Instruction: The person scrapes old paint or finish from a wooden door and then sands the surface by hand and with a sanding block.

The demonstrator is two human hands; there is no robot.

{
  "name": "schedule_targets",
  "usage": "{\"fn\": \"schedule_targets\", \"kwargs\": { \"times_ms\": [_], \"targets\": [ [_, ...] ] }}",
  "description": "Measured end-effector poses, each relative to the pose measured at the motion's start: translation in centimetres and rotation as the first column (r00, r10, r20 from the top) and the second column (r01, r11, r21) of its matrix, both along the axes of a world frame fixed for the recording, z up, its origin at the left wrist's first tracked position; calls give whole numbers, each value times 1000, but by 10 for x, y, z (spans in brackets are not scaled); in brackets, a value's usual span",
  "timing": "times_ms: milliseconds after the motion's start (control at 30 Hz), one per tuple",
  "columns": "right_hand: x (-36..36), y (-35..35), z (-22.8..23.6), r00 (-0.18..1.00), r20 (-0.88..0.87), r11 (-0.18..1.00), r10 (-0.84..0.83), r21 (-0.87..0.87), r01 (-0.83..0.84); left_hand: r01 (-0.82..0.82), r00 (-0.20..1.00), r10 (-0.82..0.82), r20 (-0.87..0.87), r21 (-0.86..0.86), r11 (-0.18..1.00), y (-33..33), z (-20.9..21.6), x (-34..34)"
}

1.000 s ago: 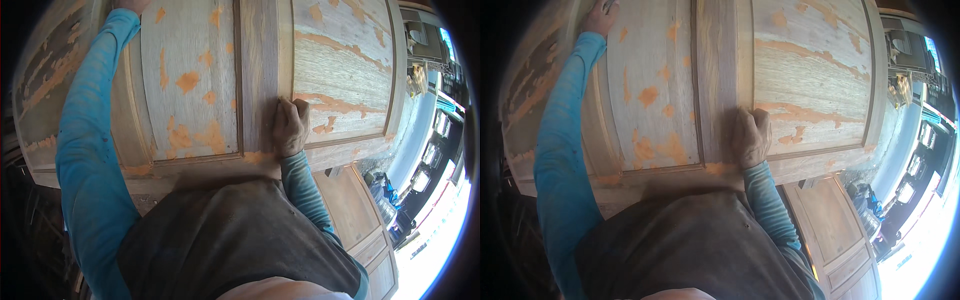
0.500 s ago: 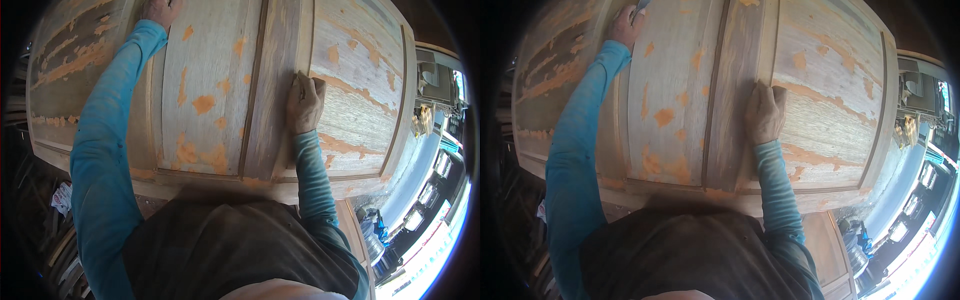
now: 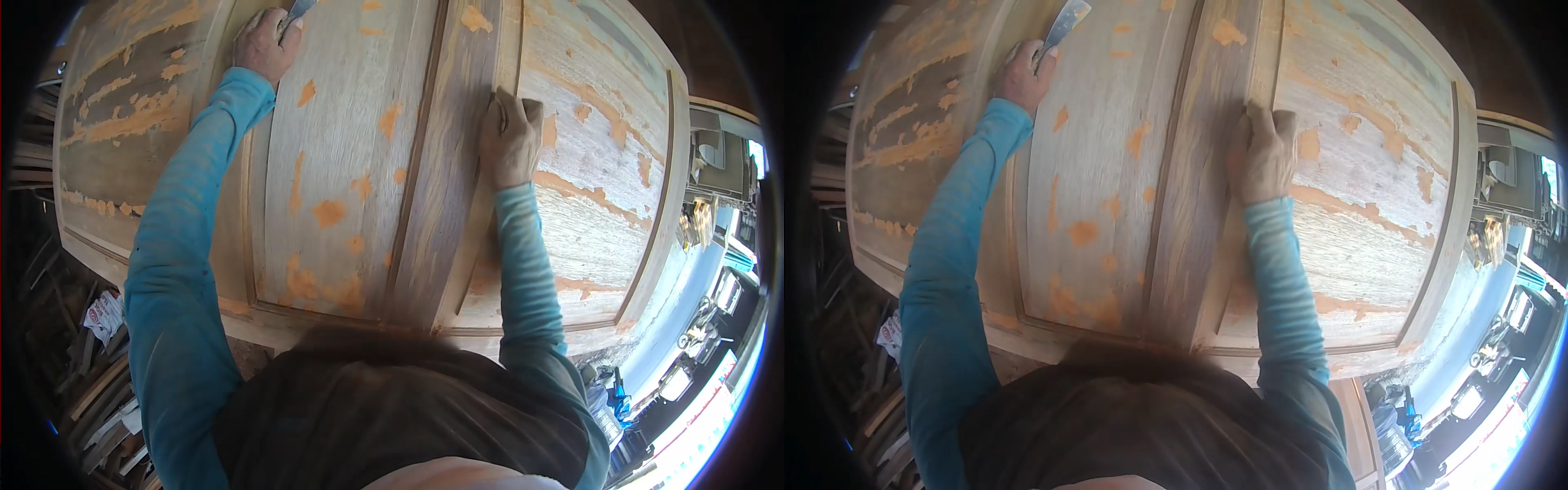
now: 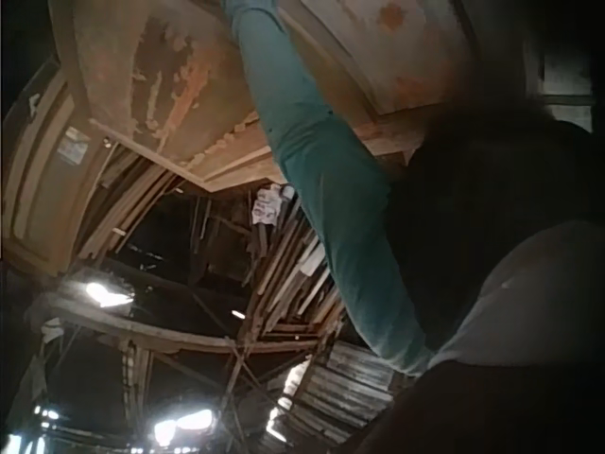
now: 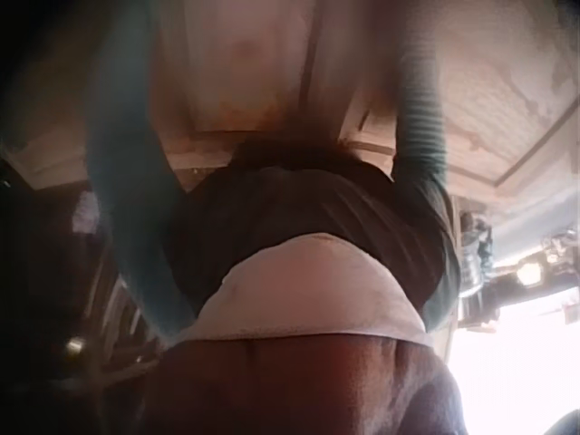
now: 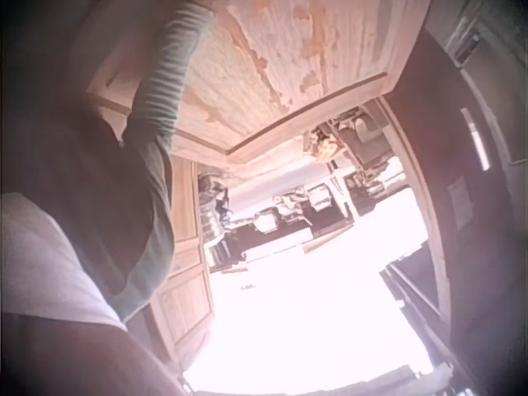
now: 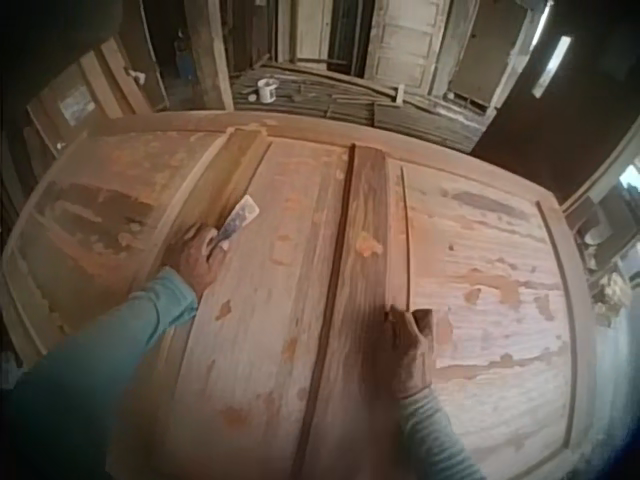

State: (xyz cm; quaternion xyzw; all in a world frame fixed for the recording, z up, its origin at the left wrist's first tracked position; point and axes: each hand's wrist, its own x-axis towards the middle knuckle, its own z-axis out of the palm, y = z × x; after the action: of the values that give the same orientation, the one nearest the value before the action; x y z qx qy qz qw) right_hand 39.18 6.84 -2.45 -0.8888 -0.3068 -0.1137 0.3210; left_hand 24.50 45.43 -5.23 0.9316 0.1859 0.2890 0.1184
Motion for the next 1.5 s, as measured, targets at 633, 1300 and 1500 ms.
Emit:
{"fn": "schedule_targets", "kwargs": {
  "times_ms": [633,1300,1500],
  "targets": [
    [105,49,-18,996,87,999,34,-18,-32,-62,998,63,-7,39,997,-8,6,4],
    [291,139,-17,975,-97,980,-199,1,200,-68,988,65,-137,-17,998,-13,16,19],
    [84,92,3,988,-26,988,-149,-29,149,1,996,-14,-92,-139,990,54,-25,-8]
  ]
}}
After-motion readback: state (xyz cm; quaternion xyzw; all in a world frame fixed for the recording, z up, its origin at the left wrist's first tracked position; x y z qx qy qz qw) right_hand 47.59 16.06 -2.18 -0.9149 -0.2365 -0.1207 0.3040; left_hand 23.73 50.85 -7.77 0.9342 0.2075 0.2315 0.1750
